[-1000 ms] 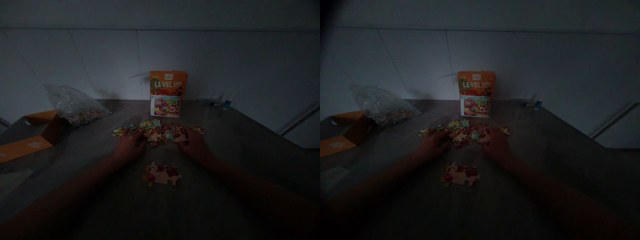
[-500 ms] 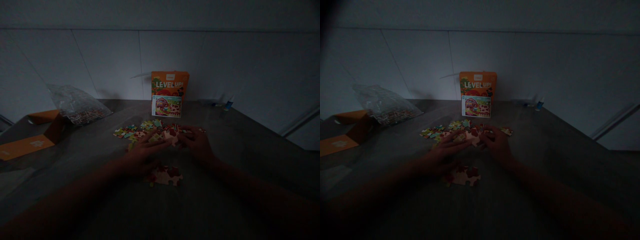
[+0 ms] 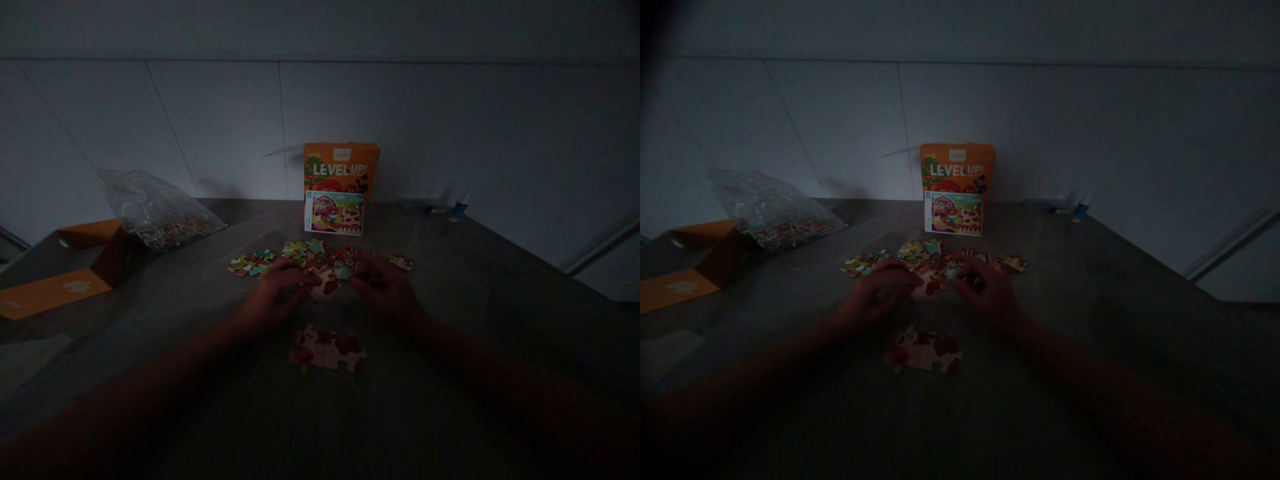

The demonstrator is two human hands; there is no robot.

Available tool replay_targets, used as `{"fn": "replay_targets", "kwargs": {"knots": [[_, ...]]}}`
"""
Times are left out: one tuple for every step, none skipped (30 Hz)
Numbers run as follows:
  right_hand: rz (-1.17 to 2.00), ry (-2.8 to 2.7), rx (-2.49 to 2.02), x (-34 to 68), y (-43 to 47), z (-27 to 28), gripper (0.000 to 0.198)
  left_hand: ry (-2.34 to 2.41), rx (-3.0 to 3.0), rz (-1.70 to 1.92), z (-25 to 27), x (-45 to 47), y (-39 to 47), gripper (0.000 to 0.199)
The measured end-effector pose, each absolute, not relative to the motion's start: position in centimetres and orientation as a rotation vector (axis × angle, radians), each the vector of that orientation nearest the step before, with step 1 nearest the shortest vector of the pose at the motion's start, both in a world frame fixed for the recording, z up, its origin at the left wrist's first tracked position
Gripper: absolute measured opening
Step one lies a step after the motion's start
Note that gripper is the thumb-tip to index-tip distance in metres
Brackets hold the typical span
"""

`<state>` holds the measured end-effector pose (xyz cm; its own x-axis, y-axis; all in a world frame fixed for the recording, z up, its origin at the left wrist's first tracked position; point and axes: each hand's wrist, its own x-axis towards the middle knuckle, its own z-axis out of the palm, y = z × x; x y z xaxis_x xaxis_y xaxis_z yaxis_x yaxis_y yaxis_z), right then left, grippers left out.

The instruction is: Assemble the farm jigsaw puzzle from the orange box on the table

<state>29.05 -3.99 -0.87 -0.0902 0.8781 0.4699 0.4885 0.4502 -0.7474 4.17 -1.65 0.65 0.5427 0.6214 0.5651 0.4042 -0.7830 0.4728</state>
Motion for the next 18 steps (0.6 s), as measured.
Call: {"fn": "replay_targets", "kwargs": {"knots": [[0.505,-1.807,-1.146,28.9,-4.3,-0.7,0.044,0.857,2.493,1.065,0.6,4.2,-1.8,0.023],[0.509,-1.873,-1.115,28.7,-4.5,-0.6,0.046,0.866,2.484,1.043,0.6,4.3,-1.9,0.029],[0.516,-1.928,-1.092,28.5,-4.8,-0.4,0.047,0.880,2.469,1.014,0.5,4.3,-2.1,0.037],[0.527,-1.967,-1.076,28.3,-5.0,-0.2,0.047,0.896,2.450,0.984,0.4,4.3,-2.2,0.045],[0.545,-1.994,-1.066,28.1,-5.3,-0.1,0.046,0.908,2.432,0.957,0.3,4.3,-2.3,0.051],[0.567,-2.010,-1.060,28.0,-5.4,0.0,0.044,0.917,2.416,0.943,0.3,4.4,-2.3,0.055],[0.592,-2.014,-1.061,27.8,-5.6,0.1,0.041,0.923,2.408,0.932,0.2,4.4,-2.3,0.056],[0.624,-2.010,-1.069,27.8,-5.7,0.2,0.037,0.921,2.409,0.926,0.2,4.3,-2.4,0.055],[0.663,-1.998,-1.085,27.7,-5.8,0.3,0.033,0.911,2.419,0.915,0.2,4.3,-2.4,0.051],[0.706,-1.977,-1.105,27.7,-5.8,0.4,0.031,0.891,2.432,0.903,0.3,4.3,-2.4,0.046],[0.748,-1.946,-1.124,27.7,-5.8,0.4,0.030,0.871,2.443,0.889,0.3,4.3,-2.4,0.040],[0.785,-1.911,-1.136,27.7,-5.8,0.5,0.030,0.853,2.447,0.874,0.4,4.3,-2.4,0.036],[0.808,-1.873,-1.141,27.8,-5.8,0.5,0.030,0.838,2.444,0.860,0.5,4.3,-2.4,0.033],[0.814,-1.836,-1.144,27.8,-5.8,0.5,0.031,0.830,2.436,0.850,0.6,4.3,-2.5,0.031],[0.805,-1.804,-1.142,27.8,-5.7,0.5,0.031,0.829,2.427,0.845,0.7,4.3,-2.6,0.031],[0.791,-1.782,-1.137,27.8,-5.7,0.5,0.030,0.823,2.422,0.838,0.9,4.3,-2.7,0.033],[0.779,-1.773,-1.130,27.7,-5.6,0.5,0.030,0.809,2.426,0.815,0.9,4.4,-2.8,0.036],[0.771,-1.775,-1.119,27.7,-5.6,0.5,0.030,0.790,2.440,0.781,1.0,4.4,-2.9,0.040]]}}
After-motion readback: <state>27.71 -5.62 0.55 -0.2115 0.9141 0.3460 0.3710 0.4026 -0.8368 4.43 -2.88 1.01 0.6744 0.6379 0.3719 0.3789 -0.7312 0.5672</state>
